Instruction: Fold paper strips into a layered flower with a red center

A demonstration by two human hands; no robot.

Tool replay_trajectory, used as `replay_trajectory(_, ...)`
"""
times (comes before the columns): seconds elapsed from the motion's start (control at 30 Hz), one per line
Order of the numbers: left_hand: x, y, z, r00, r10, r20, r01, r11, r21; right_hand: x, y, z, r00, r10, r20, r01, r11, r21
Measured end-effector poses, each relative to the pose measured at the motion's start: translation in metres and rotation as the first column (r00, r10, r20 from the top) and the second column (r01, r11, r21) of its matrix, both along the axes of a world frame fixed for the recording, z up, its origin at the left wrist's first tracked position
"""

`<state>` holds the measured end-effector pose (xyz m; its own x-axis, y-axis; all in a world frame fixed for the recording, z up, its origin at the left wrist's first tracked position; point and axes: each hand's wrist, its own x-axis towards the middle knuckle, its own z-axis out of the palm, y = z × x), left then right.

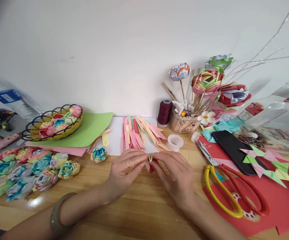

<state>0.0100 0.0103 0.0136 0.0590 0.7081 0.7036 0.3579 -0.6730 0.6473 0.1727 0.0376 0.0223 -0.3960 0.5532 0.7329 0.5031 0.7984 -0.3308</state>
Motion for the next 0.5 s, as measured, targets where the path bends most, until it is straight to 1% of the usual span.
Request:
replay_trajectory(0.1,-0.0002,0.0004,-0.0004,1.000,-0.025,-0.007,0.025,1.000,-0.006,-0.0002,0.0002,-0.0009,1.000,-0.010,-0.029,0.009,0.999,-0.035)
replay_trajectory(0.27,0.0000,-0.0002,-0.0010,1.000,0.008,0.029,-0.005,0.993,-0.120,0.0001,0.0005,-0.0015,0.999,0.008,-0.041,-0.011,0.996,-0.090)
replay_trajectory(0.43,-0.0007,-0.0004,-0.0045,1.000,-0.014,0.021,0.016,0.995,-0.103,-0.0008,0.0015,-0.0038,0.998,-0.016,-0.069,0.005,0.988,-0.155)
replay_trajectory(0.5,-0.0010,-0.0001,-0.0055,0.999,-0.013,0.031,0.017,0.992,-0.124,-0.0015,0.0016,-0.0047,0.996,-0.017,-0.084,0.000,0.979,-0.202)
